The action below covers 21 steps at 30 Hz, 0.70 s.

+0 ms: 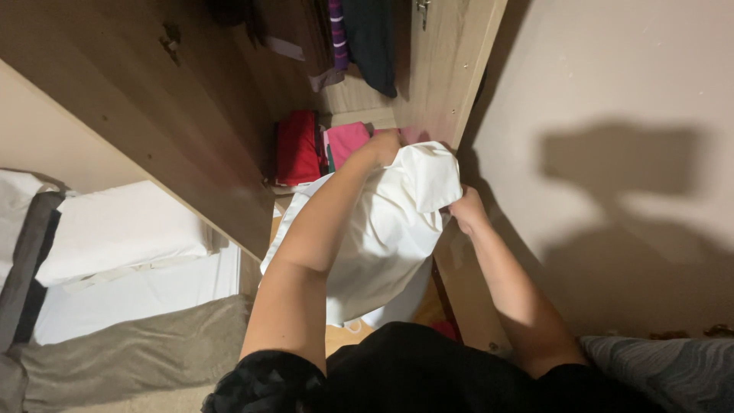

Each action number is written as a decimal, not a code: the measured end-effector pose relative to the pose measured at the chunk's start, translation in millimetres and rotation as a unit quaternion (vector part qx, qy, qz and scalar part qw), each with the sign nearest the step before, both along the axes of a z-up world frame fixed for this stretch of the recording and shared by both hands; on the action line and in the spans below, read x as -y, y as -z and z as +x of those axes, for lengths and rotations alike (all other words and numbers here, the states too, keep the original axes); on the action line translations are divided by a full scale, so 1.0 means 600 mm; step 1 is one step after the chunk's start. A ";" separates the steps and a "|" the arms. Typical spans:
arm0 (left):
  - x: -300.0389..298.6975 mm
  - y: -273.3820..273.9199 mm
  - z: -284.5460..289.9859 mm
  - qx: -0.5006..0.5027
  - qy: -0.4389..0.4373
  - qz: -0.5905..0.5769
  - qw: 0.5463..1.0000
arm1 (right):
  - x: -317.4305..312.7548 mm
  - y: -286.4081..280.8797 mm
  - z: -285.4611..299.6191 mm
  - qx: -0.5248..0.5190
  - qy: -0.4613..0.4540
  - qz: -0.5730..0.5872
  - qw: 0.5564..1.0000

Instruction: The person inserts a white pillow into a white pillowcase by hand, aligning the corners and smoothing the fabric. The person then places the finished pillow on a white chair.

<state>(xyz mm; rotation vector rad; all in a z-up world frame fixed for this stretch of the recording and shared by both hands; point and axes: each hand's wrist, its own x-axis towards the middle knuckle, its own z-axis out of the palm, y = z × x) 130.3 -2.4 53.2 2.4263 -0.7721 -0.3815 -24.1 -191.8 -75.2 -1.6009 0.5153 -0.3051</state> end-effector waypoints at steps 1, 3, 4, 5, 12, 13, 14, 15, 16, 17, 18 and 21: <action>0.004 0.002 0.002 0.000 0.002 -0.001 1.000 | -0.005 -0.039 -0.021 0.000 0.002 -0.001 1.000; 0.009 0.011 0.001 0.002 -0.014 -0.001 1.000 | -0.016 -0.115 -0.066 -0.066 -0.026 -0.189 0.979; 0.008 0.017 0.000 0.000 -0.013 -0.001 1.000 | -0.015 -0.112 -0.071 -0.068 -0.025 -0.189 0.979; 0.007 0.023 -0.002 0.000 -0.022 -0.001 1.000 | -0.014 -0.110 -0.076 -0.063 -0.020 -0.188 0.980; -0.006 0.036 0.007 0.011 -0.071 -0.005 0.997 | 0.007 -0.083 -0.074 -0.014 0.014 -0.191 0.981; -0.008 0.038 0.005 0.011 -0.072 -0.006 0.997 | 0.008 -0.080 -0.074 -0.014 0.012 -0.193 0.981; -0.015 0.038 0.006 0.013 -0.086 -0.008 0.996 | 0.006 -0.080 -0.071 -0.002 0.016 -0.195 0.981; -0.023 0.037 0.006 0.016 -0.100 -0.010 0.995 | 0.004 -0.080 -0.067 0.009 0.019 -0.196 0.980; -0.031 0.027 -0.006 0.015 -0.103 -0.010 0.994 | -0.010 -0.095 -0.078 0.009 0.016 -0.196 0.981; -0.038 0.017 -0.018 0.051 -0.104 -0.016 0.993 | -0.023 -0.110 -0.089 0.000 -0.017 -0.156 0.988; -0.040 0.008 -0.031 0.087 -0.100 -0.020 0.991 | -0.035 -0.124 -0.103 -0.009 -0.046 -0.114 0.992; -0.049 0.000 -0.050 0.062 -0.069 0.021 0.995 | -0.096 -0.209 -0.122 -0.074 -0.102 -0.241 0.962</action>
